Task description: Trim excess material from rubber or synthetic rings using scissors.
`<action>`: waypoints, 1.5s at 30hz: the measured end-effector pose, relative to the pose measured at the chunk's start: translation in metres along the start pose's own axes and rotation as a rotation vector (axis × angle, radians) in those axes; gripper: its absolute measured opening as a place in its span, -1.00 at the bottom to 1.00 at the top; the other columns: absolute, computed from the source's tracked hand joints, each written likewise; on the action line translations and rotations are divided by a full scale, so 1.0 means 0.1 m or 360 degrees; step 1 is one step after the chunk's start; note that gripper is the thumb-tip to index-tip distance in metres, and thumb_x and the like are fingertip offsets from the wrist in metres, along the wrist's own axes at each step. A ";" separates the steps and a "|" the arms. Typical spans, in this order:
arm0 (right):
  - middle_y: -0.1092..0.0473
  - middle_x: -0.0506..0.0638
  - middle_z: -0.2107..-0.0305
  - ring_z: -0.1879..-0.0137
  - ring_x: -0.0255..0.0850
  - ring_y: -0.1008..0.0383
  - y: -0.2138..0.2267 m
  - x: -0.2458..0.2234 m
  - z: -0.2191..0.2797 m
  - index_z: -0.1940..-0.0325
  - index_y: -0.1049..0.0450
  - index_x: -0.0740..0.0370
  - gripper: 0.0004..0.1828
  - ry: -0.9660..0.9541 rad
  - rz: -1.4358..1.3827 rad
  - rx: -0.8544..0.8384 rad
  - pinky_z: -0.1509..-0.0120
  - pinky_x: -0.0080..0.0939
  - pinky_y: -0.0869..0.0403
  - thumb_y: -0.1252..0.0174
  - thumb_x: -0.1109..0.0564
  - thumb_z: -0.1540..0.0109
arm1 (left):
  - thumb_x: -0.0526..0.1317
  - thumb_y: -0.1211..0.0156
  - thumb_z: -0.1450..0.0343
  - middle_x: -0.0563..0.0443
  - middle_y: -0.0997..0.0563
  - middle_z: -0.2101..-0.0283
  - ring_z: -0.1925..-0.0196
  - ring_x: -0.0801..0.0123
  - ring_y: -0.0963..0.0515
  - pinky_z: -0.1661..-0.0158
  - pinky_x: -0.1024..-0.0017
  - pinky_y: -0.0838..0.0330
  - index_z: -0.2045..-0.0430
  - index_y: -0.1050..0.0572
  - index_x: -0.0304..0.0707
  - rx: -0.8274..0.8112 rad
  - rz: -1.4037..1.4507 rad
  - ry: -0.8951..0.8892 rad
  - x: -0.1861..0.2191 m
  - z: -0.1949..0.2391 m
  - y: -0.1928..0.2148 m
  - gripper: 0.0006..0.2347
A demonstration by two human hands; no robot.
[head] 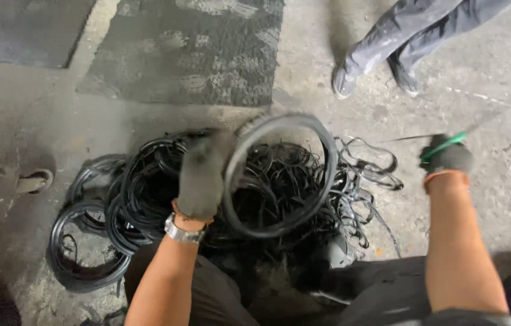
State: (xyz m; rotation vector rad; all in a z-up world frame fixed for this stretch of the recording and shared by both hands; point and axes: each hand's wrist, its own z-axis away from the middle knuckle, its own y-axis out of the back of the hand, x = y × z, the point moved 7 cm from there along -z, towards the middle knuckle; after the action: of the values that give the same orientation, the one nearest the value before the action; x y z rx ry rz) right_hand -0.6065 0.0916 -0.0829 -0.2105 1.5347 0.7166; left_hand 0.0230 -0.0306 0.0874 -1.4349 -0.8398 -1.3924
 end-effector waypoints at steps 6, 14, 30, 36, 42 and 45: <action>-0.49 0.08 0.36 0.28 -0.11 -0.51 0.30 1.09 -0.68 0.04 -0.50 0.26 -0.69 -0.0011 0.0389 -0.0214 0.22 -0.11 -0.43 -0.12 -0.05 -0.36 | -0.01 0.02 -0.59 0.08 -0.48 0.70 0.78 0.54 -0.37 0.74 0.57 -0.20 0.52 -0.55 -0.27 0.0466 0.0254 -0.0266 0.27 0.01 0.37 -0.62; -0.51 0.03 0.34 0.25 -0.14 -0.52 0.66 1.61 -0.24 0.06 -0.54 0.23 -0.67 -0.0038 0.0910 -0.0480 0.13 -0.08 -0.45 -0.14 -0.08 -0.34 | -0.04 0.02 -0.66 -0.02 -0.45 0.61 0.69 0.45 -0.36 0.66 0.48 -0.19 0.44 -0.52 -0.34 0.0712 0.0720 -0.1021 0.47 0.20 0.56 -0.62; -0.56 0.11 0.32 0.22 -0.08 -0.56 -1.06 0.38 0.92 0.11 -0.59 0.23 -0.49 0.0107 0.1772 -0.0878 0.00 0.01 -0.49 -0.09 -0.27 -0.31 | 0.07 0.06 -0.69 -0.08 -0.54 0.59 0.70 0.41 -0.43 0.67 0.46 -0.27 0.34 -0.54 -0.37 0.0864 0.0321 -0.1247 0.73 0.47 0.63 -0.56; -0.59 0.35 0.34 0.23 0.10 -0.60 -1.74 -0.57 1.31 0.17 -0.60 0.32 -0.21 0.0253 0.1905 -0.0827 0.01 0.08 -0.53 0.06 -0.49 -0.31 | -0.01 0.06 -0.62 -0.06 -0.54 0.62 0.73 0.45 -0.46 0.74 0.46 -0.31 0.51 -0.51 -0.35 0.0769 0.0230 -0.0960 0.58 0.43 0.55 -0.59; -0.51 0.07 0.05 0.05 -0.23 -0.46 -1.52 -2.32 2.25 -0.17 -0.45 0.40 -0.25 0.1145 0.0055 -0.0755 -0.02 -0.23 -0.44 -0.37 -0.24 -0.15 | -0.08 0.06 -0.66 0.05 -0.44 0.62 0.67 0.43 -0.37 0.60 0.40 -0.32 0.52 -0.41 -0.30 -0.0142 0.0334 -0.0728 0.26 0.41 -0.10 -0.64; -0.50 0.04 0.16 0.06 -0.26 -0.48 -1.41 -2.37 2.45 -0.10 -0.46 0.39 -0.29 0.1381 0.0224 -0.0756 -0.05 -0.24 -0.46 -0.49 -0.14 -0.08 | -0.08 0.09 -0.65 0.07 -0.41 0.63 0.65 0.47 -0.31 0.57 0.49 -0.23 0.53 -0.41 -0.30 -0.0443 0.0080 -0.0531 0.11 0.46 -0.43 -0.63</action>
State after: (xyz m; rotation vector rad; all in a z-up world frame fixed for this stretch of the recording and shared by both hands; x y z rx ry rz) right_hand -0.2985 0.0477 0.1145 -0.8626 2.1819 1.1905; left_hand 0.0004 0.0255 0.1089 -1.9269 -0.8319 -1.2872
